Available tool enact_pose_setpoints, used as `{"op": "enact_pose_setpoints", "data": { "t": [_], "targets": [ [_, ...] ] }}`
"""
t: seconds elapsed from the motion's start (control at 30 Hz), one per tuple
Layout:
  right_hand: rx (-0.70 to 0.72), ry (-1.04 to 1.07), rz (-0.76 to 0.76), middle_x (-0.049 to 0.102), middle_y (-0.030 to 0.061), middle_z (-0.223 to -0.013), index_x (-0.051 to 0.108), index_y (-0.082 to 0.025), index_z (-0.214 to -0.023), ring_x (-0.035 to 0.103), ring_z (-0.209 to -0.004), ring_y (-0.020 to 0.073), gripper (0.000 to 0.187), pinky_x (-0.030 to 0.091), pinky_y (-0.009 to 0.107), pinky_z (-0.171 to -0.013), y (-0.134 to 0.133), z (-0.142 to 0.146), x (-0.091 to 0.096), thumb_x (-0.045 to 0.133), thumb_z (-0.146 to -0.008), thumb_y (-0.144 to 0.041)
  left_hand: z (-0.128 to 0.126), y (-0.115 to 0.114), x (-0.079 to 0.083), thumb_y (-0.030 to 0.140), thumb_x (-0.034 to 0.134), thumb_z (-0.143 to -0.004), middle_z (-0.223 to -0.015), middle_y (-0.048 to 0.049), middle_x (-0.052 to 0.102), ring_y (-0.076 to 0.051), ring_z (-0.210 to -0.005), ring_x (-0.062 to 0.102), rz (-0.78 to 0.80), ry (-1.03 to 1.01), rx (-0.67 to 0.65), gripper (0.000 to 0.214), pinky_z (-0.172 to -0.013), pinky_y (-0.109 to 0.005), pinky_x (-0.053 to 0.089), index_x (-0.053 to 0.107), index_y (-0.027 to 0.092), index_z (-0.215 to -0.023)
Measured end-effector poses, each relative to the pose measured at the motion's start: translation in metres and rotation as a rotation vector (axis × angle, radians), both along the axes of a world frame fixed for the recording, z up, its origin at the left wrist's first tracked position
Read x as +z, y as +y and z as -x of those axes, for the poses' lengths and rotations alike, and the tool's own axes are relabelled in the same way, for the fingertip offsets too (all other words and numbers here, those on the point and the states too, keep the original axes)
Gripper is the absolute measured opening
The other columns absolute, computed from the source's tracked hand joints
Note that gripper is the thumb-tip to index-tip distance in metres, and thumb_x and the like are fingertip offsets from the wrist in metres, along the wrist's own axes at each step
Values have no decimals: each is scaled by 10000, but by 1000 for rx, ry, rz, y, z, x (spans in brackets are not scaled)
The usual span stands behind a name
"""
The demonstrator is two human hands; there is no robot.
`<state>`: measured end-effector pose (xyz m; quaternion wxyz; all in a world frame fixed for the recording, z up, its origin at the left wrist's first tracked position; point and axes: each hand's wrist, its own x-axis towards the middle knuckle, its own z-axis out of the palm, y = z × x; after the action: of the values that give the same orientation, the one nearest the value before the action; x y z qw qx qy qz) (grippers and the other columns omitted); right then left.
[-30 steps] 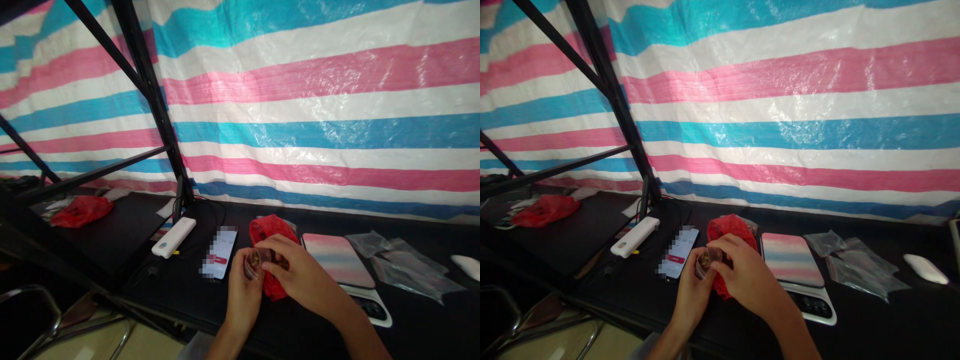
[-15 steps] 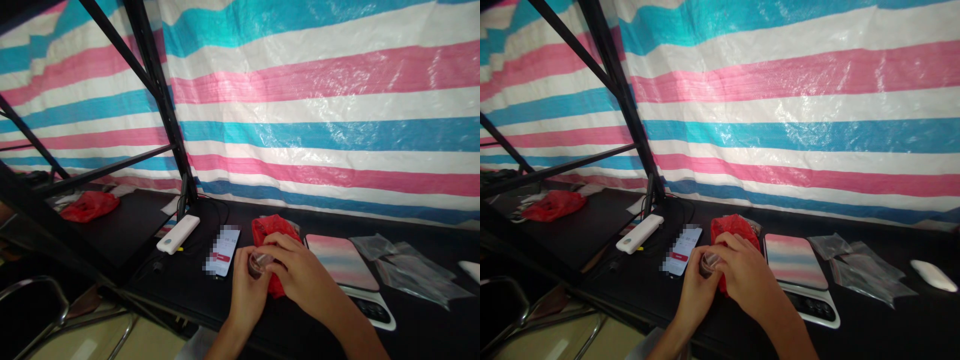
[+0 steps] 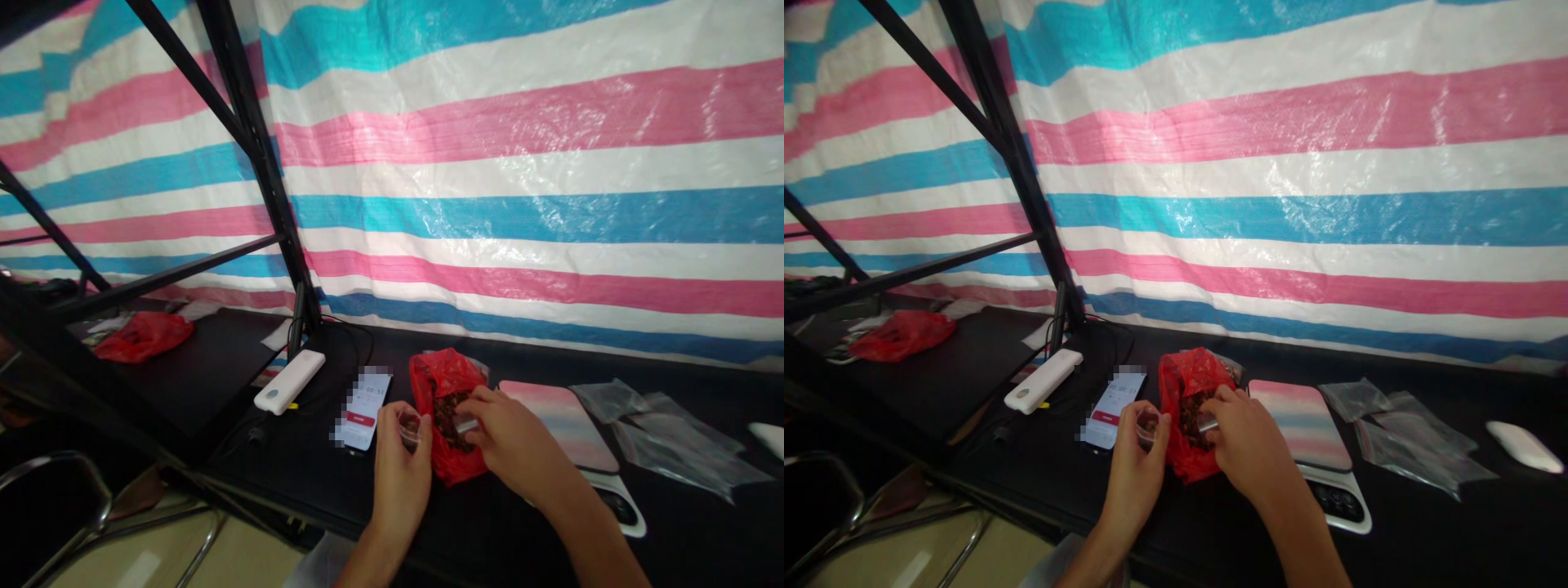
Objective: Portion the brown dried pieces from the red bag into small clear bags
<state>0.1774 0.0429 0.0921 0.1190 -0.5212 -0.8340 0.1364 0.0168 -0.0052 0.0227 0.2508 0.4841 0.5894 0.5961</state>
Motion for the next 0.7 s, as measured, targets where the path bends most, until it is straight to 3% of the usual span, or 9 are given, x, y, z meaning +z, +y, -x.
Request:
{"op": "enact_pose_setpoints", "data": {
  "t": [0.17, 0.37, 0.5, 0.7],
  "targets": [
    [-77, -42, -101, 679, 96, -1232, 723, -210, -1178, 586, -1115, 291, 397, 417, 416, -942, 6, 7, -13, 572, -845, -56, -3, 2, 3, 300, 632, -884, -855, 20, 541, -153, -741, 558, 87, -84, -122, 177, -723, -279, 462, 505, 226, -982],
    [-77, 5, -122, 691, 89, -1235, 707, -218, -1203, 580, -1148, 281, 401, 408, 390, -957, 14, 15, -25, 565, -860, -66, -2, 12, 2, 165, 655, -716, -741, 57, 498, -125, -663, 513, 96, -319, -285, 277, -636, -235, 422, 416, 244, -832],
    [-51, 60, -49, 721, 84, -1147, 733, -214, -1128, 627, -1107, 258, 304, 421, 368, -946, 16, 15, -27, 594, -874, -119, 1, 16, 1, 160, 625, -654, -768, 37, 548, -134, -704, 545, 91, -387, -287, 275, -655, -237, 434, 405, 247, -792],
    [-105, 105, -65, 754, 84, -1144, 747, -223, -1127, 652, -1077, 262, 280, 432, 379, -954, 17, 16, -29, 620, -881, -175, 6, 12, 11, 210, 653, -620, -766, 29, 599, -137, -698, 573, 170, -443, -237, 252, -643, -233, 449, 469, 236, -790]
  ]
}}
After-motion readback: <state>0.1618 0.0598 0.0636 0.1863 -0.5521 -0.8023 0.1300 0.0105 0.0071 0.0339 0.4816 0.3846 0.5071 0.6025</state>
